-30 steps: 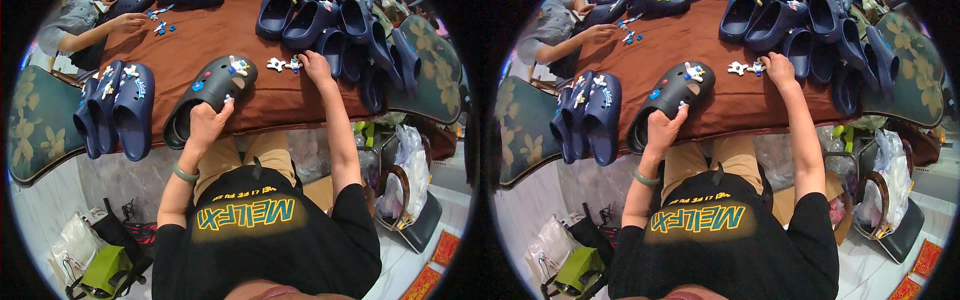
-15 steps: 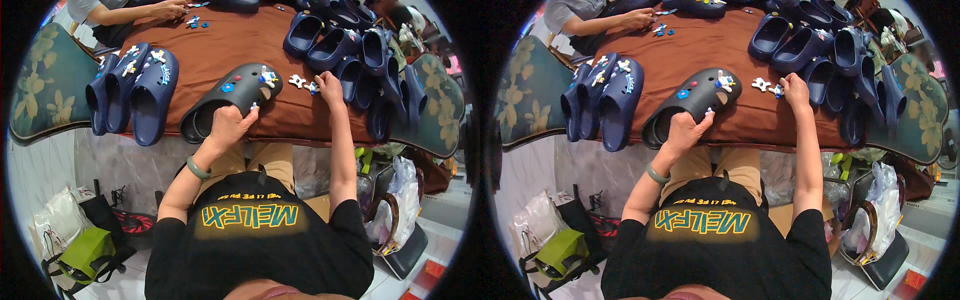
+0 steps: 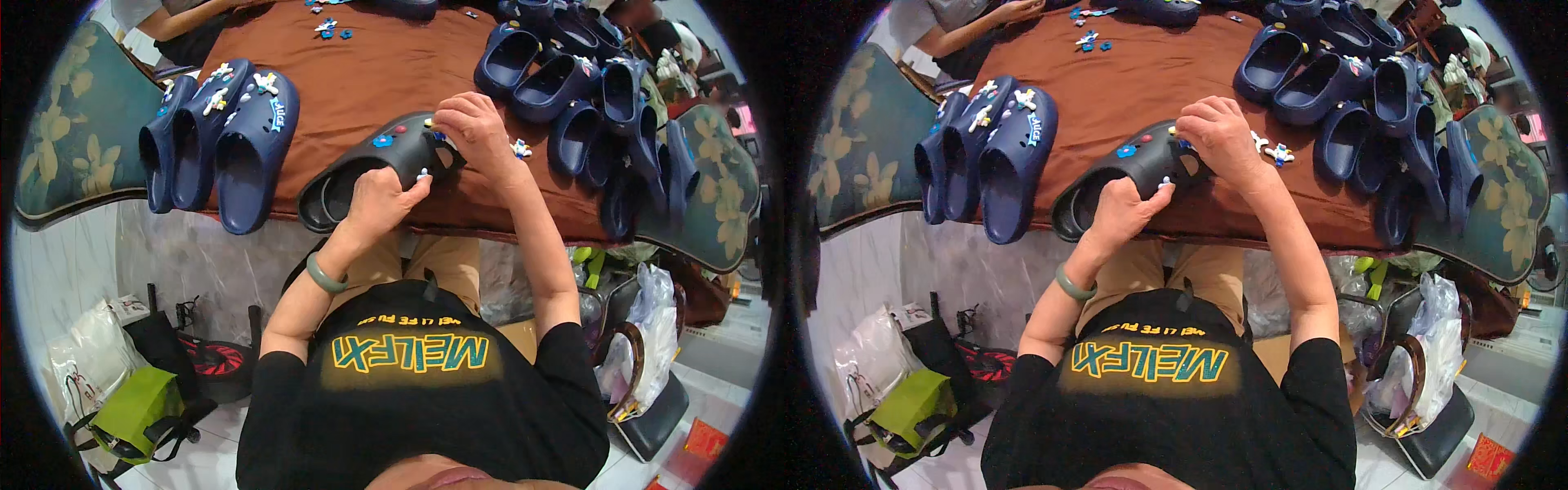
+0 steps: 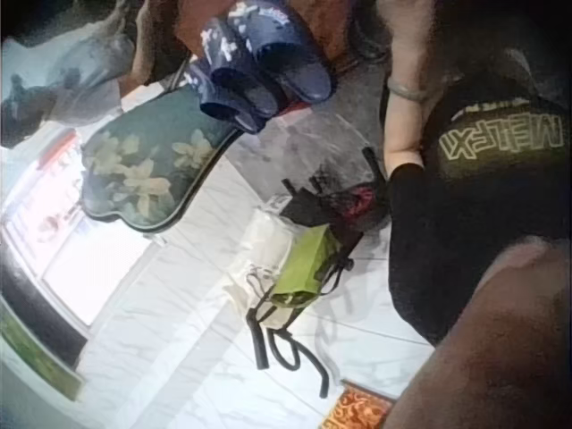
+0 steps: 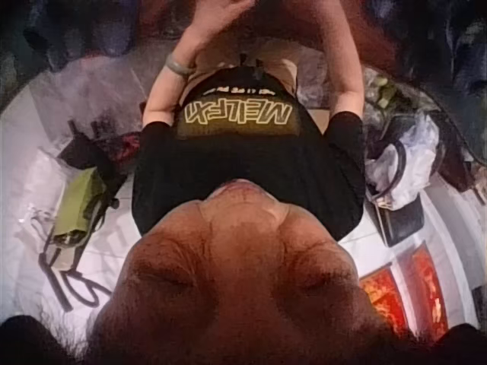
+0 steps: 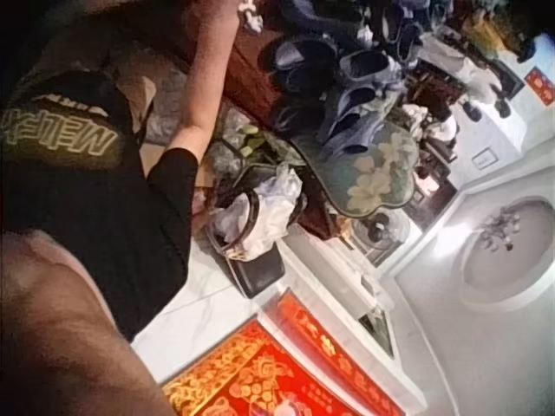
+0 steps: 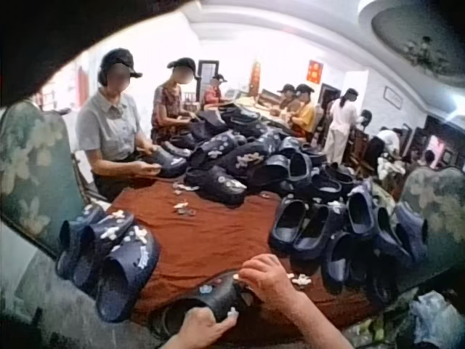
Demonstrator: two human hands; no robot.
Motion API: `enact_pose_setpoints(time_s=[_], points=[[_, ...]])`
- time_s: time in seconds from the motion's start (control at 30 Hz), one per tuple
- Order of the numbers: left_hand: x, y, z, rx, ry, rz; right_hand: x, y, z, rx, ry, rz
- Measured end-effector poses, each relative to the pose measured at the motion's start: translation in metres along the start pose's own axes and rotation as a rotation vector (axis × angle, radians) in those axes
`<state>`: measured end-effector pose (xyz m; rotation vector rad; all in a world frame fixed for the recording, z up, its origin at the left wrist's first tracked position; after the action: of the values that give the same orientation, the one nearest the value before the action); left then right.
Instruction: Attaching decorative jibbitz charms to the holes of rubber clog shoes.
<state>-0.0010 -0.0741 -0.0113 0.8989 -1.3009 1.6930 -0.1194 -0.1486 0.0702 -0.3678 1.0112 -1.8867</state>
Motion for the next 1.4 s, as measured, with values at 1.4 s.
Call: enact_pose_setpoints(time_s=[1.4], points=[[0.021,-0.003,-0.016,0.013,0.199,-0.034,0.019,0.074,0.028,-1.133,0.035,-0.030]])
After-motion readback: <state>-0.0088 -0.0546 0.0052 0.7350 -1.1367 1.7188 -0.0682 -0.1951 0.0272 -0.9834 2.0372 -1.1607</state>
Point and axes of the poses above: each hand's wrist, its own z-axis towards the middle knuckle, its own y-axis out of the palm, x = y × z, the point moved 9 cm from there along z, towards the middle knuckle, and after that the axes turned 8 degrees about -z, right-handed, at the moved point
